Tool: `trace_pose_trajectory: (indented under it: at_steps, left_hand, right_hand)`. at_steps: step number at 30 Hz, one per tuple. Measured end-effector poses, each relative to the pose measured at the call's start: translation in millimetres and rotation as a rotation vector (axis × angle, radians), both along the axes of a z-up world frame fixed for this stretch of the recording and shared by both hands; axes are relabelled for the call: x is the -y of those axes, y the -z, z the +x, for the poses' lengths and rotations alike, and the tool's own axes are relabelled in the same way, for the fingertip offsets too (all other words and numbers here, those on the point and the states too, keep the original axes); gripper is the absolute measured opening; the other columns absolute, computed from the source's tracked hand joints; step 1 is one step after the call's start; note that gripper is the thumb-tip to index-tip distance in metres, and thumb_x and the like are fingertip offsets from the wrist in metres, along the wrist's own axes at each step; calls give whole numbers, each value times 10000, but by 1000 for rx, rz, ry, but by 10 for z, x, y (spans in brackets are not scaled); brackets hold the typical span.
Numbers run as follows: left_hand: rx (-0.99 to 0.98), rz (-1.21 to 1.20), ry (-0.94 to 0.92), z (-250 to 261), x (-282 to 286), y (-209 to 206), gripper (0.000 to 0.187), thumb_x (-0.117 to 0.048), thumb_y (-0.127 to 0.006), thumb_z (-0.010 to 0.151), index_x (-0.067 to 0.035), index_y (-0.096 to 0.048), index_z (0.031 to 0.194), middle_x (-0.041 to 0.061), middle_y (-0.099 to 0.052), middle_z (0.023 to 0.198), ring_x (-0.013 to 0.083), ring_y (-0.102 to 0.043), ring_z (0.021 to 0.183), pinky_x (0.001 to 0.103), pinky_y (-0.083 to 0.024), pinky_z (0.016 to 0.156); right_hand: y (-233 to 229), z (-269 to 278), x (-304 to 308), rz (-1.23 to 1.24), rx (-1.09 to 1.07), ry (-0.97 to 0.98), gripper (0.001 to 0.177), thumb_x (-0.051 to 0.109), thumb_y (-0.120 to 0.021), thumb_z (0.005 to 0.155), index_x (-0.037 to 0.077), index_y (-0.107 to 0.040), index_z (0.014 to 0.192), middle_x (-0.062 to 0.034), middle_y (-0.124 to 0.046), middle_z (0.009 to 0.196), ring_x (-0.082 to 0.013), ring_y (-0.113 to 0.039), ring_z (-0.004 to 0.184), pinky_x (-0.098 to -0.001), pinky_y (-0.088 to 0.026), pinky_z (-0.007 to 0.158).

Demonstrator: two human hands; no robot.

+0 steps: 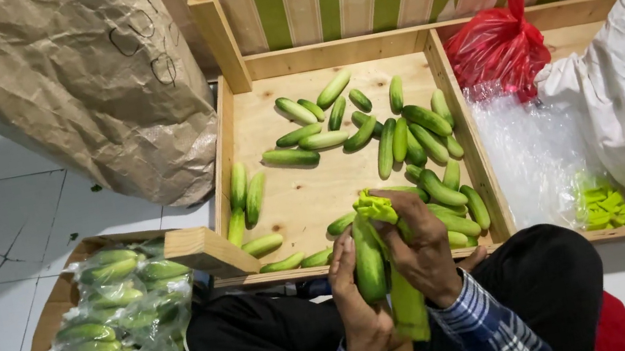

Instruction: The person sorts through cucumbers in a wooden crate, places some into a plastic bag, and ties the bag closed.

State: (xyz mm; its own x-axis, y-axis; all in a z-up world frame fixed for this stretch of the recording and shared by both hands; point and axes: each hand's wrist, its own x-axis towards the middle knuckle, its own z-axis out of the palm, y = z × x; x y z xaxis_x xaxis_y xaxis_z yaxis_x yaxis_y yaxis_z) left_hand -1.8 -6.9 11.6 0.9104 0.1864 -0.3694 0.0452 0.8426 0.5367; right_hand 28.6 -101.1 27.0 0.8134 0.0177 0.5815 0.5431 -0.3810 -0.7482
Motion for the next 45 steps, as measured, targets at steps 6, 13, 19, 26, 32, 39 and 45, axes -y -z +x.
trace_pose_trajectory:
  at_steps: [6, 13, 19, 26, 32, 39, 45]
  left_hand:
    - [112, 217, -3, 122, -146, 44, 326, -306, -600, 966, -13, -686, 1080, 164, -753, 1027, 216, -670, 882, 315, -507, 783]
    - [51, 31, 37, 62, -72, 163, 304, -222, -609, 965, -38, -651, 1203, 224, -735, 1048, 235, -677, 900, 316, -527, 739]
    - [-50, 120, 46, 19, -41, -10, 321, -189, -598, 984, -18, -705, 1233, 121, -728, 994, 168, -641, 693, 296, -526, 583]
    - [9, 264, -42, 109, -154, -28, 393, -261, -474, 1016, 0, -676, 1229, 163, -706, 1218, 248, -656, 1100, 349, -527, 938]
    - [50, 81, 33, 19, -39, -19, 450, -212, -671, 864, 25, -628, 1244, 239, -736, 1193, 272, -683, 960, 339, -534, 833]
    - [-2, 152, 20, 119, -58, 119, 411, -214, -567, 960, -62, -687, 1323, 112, -741, 1127, 132, -617, 728, 260, -476, 469]
    - [60, 350, 39, 167, -220, 370, 356, -233, -498, 1005, -36, -680, 1238, 140, -714, 1256, 237, -676, 1124, 332, -533, 951]
  right_hand:
    - [505, -622, -52, -98, 20, 52, 346, 63, -612, 949, 20, -636, 1292, -181, -678, 1231, -319, -670, 1137, -408, -513, 1072]
    - [392, -501, -16, -167, 86, 37, 381, 148, -641, 973, 44, -622, 1339, -161, -652, 1250, -282, -665, 1160, -362, -516, 1087]
    - [94, 19, 66, 21, -52, 68, 297, 43, -635, 976, 73, -669, 1269, -135, -636, 1263, -291, -636, 1204, -392, -521, 1067]
    - [624, -734, 10, -113, 37, 86, 371, 77, -634, 962, 28, -619, 1329, -171, -645, 1306, -301, -659, 1212, -393, -499, 1125]
    - [251, -382, 29, -69, 100, 78, 328, 5, -568, 973, -4, -613, 1298, -189, -664, 1268, -329, -657, 1191, -421, -514, 1101]
    - [141, -142, 86, 2, -33, 60, 306, -12, -612, 953, 35, -644, 1254, -154, -729, 1225, -290, -723, 1126, -363, -557, 997]
    - [673, -856, -5, -167, 162, 27, 304, 130, -531, 1023, 15, -642, 1281, -219, -663, 1254, -324, -720, 1103, -395, -594, 1002]
